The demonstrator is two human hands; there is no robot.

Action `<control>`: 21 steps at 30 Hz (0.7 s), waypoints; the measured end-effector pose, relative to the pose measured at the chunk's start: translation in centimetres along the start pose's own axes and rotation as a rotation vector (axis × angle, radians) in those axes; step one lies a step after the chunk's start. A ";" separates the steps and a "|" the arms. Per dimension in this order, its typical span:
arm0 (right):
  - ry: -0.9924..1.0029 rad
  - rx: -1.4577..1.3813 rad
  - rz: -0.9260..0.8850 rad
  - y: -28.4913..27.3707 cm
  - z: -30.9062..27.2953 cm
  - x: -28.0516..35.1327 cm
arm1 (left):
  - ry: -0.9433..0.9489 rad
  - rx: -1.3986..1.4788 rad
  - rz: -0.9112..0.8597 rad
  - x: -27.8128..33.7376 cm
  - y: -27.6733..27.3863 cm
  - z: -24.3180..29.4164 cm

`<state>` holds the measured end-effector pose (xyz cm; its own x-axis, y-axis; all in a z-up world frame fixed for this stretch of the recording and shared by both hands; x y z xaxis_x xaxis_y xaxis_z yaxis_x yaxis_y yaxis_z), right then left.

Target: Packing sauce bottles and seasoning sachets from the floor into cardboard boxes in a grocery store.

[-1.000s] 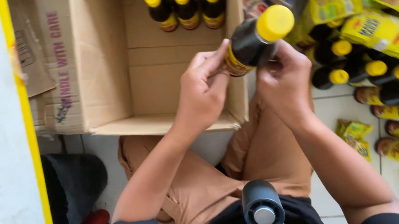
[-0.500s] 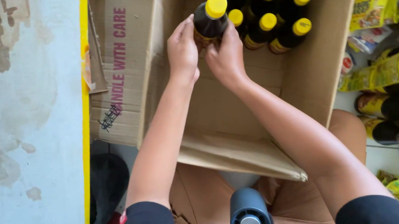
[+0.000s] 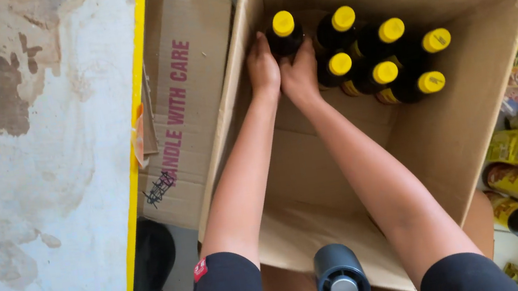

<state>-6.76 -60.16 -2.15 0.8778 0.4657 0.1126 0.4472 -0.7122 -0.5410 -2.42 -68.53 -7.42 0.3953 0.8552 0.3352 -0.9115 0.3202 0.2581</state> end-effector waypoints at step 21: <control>0.058 -0.044 0.050 2.0 1.8 -1.7 | 0.011 -0.055 -0.043 -2.3 0.0 -2.9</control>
<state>-7.68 -61.41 -4.94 0.9071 0.3986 0.1351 0.4085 -0.7566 -0.5105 -3.71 -69.34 -10.78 0.4332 0.8445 0.3148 -0.8987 0.3784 0.2215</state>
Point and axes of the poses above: each hand's wrist, its own x-axis away from the middle knuckle, its own y-axis out of the palm, z = x × y, the point moved 1 cm from there along -x, towards the middle knuckle, and after that the axes turned 8 degrees about x, right-handed, at the moved point
